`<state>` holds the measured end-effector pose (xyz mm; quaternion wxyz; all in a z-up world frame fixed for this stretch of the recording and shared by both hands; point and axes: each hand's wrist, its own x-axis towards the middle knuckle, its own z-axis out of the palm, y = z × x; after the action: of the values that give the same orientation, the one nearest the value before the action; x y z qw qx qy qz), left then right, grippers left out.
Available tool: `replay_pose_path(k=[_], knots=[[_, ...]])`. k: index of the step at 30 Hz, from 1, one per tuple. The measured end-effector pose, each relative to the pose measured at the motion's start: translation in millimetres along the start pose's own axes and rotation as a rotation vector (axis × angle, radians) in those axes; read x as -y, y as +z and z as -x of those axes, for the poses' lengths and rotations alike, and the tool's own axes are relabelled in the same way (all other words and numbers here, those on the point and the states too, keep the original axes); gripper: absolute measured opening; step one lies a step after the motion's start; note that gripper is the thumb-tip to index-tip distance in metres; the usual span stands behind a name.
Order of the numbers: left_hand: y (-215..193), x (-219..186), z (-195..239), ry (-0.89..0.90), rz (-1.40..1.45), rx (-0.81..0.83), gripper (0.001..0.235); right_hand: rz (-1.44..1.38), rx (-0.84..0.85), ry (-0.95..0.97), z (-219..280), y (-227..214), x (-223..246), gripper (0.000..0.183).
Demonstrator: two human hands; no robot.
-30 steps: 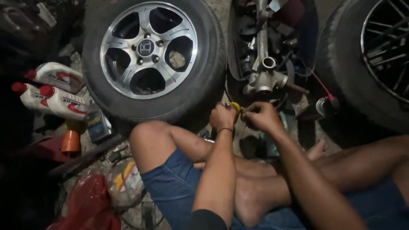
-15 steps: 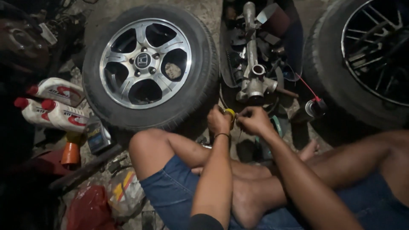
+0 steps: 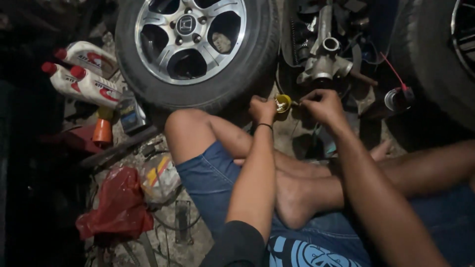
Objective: Clean a spark plug using sandpaper and spray cleaner
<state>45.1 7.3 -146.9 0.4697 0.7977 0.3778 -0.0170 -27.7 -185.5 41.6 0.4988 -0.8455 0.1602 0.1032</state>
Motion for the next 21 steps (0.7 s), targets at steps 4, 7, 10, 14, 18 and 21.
replay_pose_path(k=[4, 7, 10, 14, 18, 21], knots=[[-6.0, -0.8, 1.0, -0.037, 0.182, -0.014, 0.017, -0.082, 0.021, -0.061, 23.1, -5.5, 20.4, 0.019], [-36.1, -29.8, 32.8, -0.034, 0.546, 0.019, 0.024, -0.113, 0.019, -0.063, 14.6, -2.4, 10.9, 0.015], [-101.9, -95.0, 102.0, -0.198, 0.843, 0.314, 0.034, -0.269, 0.004, -0.194, 12.1, -2.4, 12.5, 0.017], [-160.8, -142.6, 161.7, -0.156, 0.919, 0.343, 0.036, -0.411, -0.021, -0.193, 32.7, -21.2, 60.9, 0.023], [-209.6, -181.7, 199.4, -0.085, 1.114, 0.44, 0.031, -0.455, -0.062, -0.268, 50.4, -43.1, 88.5, 0.026], [-237.0, -192.5, 212.4, 0.078, 1.212, 0.569, 0.031, -0.582, 0.103, -0.388, 86.1, -64.8, 119.4, 0.015]])
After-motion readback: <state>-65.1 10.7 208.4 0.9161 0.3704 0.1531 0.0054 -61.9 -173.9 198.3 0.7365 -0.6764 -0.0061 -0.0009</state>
